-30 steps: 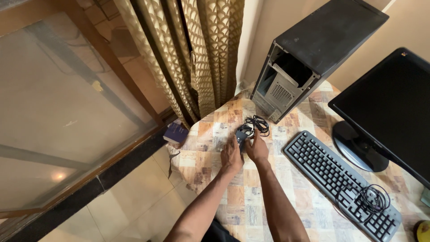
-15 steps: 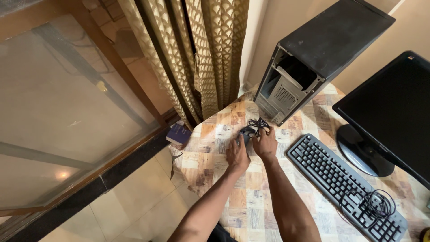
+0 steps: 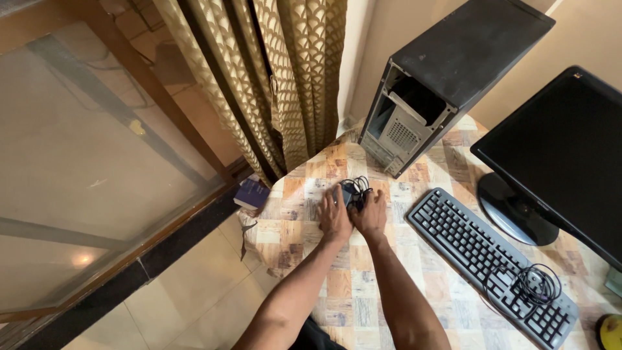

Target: The person organizes office supplies by moving a computer mouse, keyboard, and a USB cable from a desk to a nearby chair. They then pick up several pink file folders from the desk and place them on the chair as well.

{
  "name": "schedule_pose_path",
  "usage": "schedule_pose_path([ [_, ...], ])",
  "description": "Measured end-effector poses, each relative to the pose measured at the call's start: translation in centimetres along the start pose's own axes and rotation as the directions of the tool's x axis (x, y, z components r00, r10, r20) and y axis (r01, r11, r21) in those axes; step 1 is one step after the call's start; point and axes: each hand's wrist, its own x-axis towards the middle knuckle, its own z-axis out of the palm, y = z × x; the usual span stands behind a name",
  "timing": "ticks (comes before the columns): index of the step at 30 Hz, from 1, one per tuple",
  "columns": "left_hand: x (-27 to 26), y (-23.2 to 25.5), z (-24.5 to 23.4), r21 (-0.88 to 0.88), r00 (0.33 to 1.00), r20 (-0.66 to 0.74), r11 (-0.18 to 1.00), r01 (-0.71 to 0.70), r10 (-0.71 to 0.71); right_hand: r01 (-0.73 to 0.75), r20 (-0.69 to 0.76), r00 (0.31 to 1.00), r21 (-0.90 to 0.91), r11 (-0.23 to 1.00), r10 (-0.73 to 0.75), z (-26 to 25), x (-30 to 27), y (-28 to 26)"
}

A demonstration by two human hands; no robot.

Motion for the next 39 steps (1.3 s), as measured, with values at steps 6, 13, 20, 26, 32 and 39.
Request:
schedule_pose_path([
  [6, -0.6, -1.5, 0.0, 0.068, 0.996, 0.093, 0.998, 0.002, -0.009, 0.084, 0.042, 0.995, 0.218, 0.972, -0.095, 1.7, -1.7, 0.9],
  [13, -1.0, -3.0, -0.5, -0.082, 0.995, -0.015, 0.992, -0.096, 0.095, 0.009, 0.028, 1.0, 0.182, 0.983, -0.015, 0.4, -2.9, -1.7],
  [20, -3.1, -5.0, -1.3, -0.23, 0.984, -0.07, 0.957, -0.175, 0.163, -0.091, 0.083, 0.994, 0.176, 0.98, 0.077, -1.6, -3.4, -3.8],
  [26, -1.9, -5.2, 0.0, -0.03, 0.96, -0.087, 0.963, -0.268, 0.264, 0.041, -0.026, 0.999, 0.16, 0.986, -0.038, -1.8, -3.4, -5.5],
  [32, -3.0, -4.9, -0.3, -0.133, 0.985, -0.049, 0.976, -0.17, 0.165, 0.055, -0.045, 0.998, 0.365, 0.929, -0.041, 0.1, -4.6, -4.1],
  [39, -3.0, -5.9, 1.6, -0.217, 0.986, -0.085, 0.963, -0.158, 0.143, 0.079, -0.087, 0.995, 0.443, 0.893, -0.045, 0.6, -5.3, -4.0],
])
